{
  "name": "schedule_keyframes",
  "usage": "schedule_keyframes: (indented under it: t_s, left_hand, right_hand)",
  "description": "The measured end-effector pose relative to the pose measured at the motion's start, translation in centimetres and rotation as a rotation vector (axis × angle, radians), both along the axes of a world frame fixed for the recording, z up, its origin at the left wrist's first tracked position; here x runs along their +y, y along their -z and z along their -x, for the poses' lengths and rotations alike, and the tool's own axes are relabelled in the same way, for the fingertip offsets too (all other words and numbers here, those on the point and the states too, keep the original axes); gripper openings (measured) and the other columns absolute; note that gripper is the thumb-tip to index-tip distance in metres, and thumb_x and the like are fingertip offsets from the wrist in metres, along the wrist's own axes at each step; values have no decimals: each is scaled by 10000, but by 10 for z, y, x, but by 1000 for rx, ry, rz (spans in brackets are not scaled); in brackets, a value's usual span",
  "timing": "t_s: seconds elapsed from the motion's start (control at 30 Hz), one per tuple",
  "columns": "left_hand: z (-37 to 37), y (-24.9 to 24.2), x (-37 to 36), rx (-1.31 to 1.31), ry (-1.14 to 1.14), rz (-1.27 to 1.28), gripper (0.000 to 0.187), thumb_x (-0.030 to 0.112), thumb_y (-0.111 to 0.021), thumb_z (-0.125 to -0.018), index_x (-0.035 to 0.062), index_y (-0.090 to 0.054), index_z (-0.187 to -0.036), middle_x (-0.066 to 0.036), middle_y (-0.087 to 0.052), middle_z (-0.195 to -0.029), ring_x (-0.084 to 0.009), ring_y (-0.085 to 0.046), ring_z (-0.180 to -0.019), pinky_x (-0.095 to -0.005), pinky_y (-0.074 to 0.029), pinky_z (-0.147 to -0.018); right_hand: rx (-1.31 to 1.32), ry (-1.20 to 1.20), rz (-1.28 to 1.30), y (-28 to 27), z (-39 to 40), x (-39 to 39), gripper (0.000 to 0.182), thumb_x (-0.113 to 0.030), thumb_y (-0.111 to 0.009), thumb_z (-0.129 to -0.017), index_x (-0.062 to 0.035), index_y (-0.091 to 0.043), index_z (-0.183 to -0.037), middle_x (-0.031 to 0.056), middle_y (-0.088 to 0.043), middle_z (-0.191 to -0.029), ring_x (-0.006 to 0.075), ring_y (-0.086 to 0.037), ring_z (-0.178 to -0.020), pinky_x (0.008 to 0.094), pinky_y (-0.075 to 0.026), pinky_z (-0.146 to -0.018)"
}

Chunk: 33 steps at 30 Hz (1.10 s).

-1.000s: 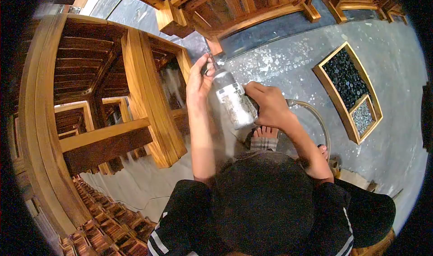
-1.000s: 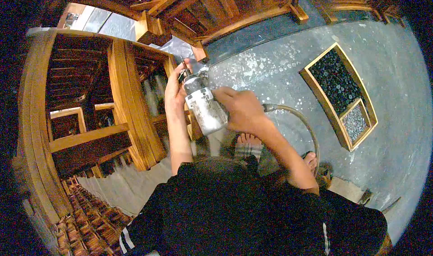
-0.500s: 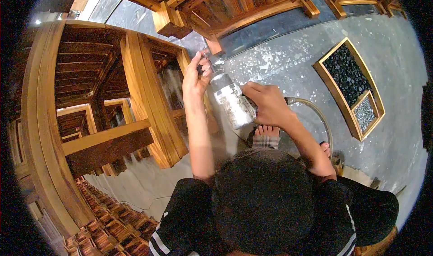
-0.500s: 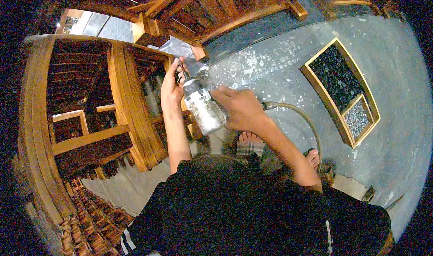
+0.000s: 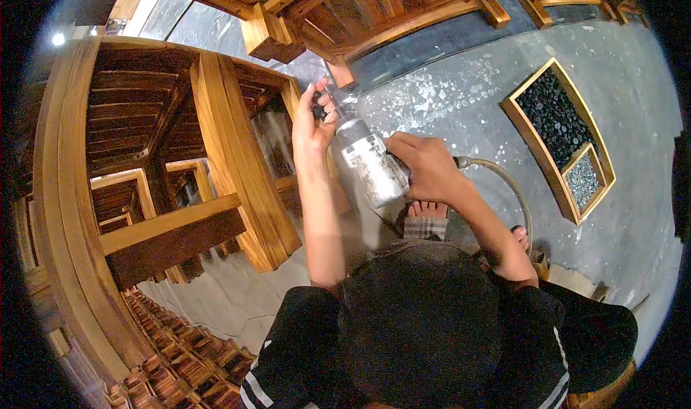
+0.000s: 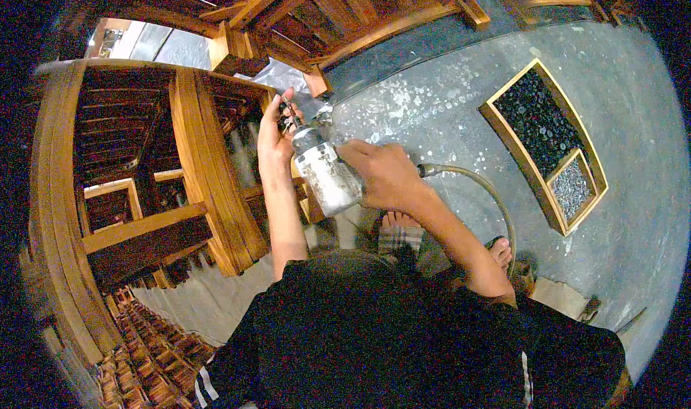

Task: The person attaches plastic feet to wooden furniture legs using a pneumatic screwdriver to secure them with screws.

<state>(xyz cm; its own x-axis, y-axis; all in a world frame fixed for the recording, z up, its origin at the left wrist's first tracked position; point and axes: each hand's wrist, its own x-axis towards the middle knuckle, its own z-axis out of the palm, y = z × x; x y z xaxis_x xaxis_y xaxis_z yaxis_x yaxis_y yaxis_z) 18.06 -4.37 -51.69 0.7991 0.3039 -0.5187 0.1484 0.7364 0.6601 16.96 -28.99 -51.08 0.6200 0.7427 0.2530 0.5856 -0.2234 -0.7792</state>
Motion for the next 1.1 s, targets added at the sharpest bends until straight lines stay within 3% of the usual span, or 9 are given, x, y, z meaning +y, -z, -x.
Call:
schedule_keyframes:
  t_s: [0.03,0.13,0.23,0.33,0.63,0.83,0.93,1.1]
  left_hand:
    - [1,4,5,-47,38,45,286,278,-562,-904,29,-617,-1034,-21,-577,-709,-104,-533,-570,-226,-460,-486]
    - [-1,6,8,46,3,-104,260,295,-582,-892,47,-616,-965,-6,-560,-685,-87,-512,-549,-228,-465,-485]
    - [-4,5,7,-3,15,70,256,335,-598,-881,80,-585,-859,22,-514,-633,-68,-474,-508,-211,-439,-452]
    - [-3,1,6,9,98,53,295,381,-584,-883,106,-534,-791,49,-456,-579,-60,-431,-464,-193,-385,-394]
    - [-1,-19,-10,-33,169,-80,324,421,-555,-890,114,-531,-789,77,-376,-534,-35,-350,-411,-163,-235,-297]
    - [2,-17,-1,-111,236,105,335,402,-563,-888,77,-526,-821,63,-363,-548,-47,-320,-421,-174,-230,-327]
    - [2,-19,-5,-91,200,-17,327,399,-560,-891,81,-526,-822,68,-366,-556,-37,-313,-417,-172,-228,-330]
    - [3,-12,-2,-114,202,24,321,422,-556,-888,116,-527,-796,87,-333,-538,-30,-301,-448,-177,-255,-373]
  right_hand:
    - [0,-4,3,0,0,0,574,-134,-666,-575,-77,-531,-1130,124,-595,-1045,360,-612,-782,453,-499,-655]
    - [2,-15,-11,3,1,2,575,-125,-664,-567,-73,-529,-1123,127,-597,-1039,360,-611,-780,452,-499,-646]
    - [-12,-15,-33,2,2,2,565,-118,-661,-564,-72,-529,-1111,128,-596,-1027,363,-609,-767,450,-499,-635]
    - [-16,-26,-42,1,2,3,541,-115,-659,-570,-69,-528,-1092,129,-595,-1004,367,-605,-753,449,-498,-626]
    - [-16,-29,-30,-3,2,4,518,-106,-658,-574,-75,-519,-1072,119,-573,-966,356,-594,-790,452,-486,-616]
    - [-14,-58,-7,-2,0,5,498,-109,-658,-578,-77,-519,-1055,116,-572,-960,358,-592,-789,464,-482,-620]
    - [-7,-35,-7,-6,1,6,491,-104,-652,-583,-77,-519,-1055,115,-576,-951,361,-594,-776,468,-481,-621]
    - [11,-31,6,-7,1,11,475,-98,-642,-599,-76,-519,-1057,111,-587,-958,361,-600,-752,469,-482,-625]
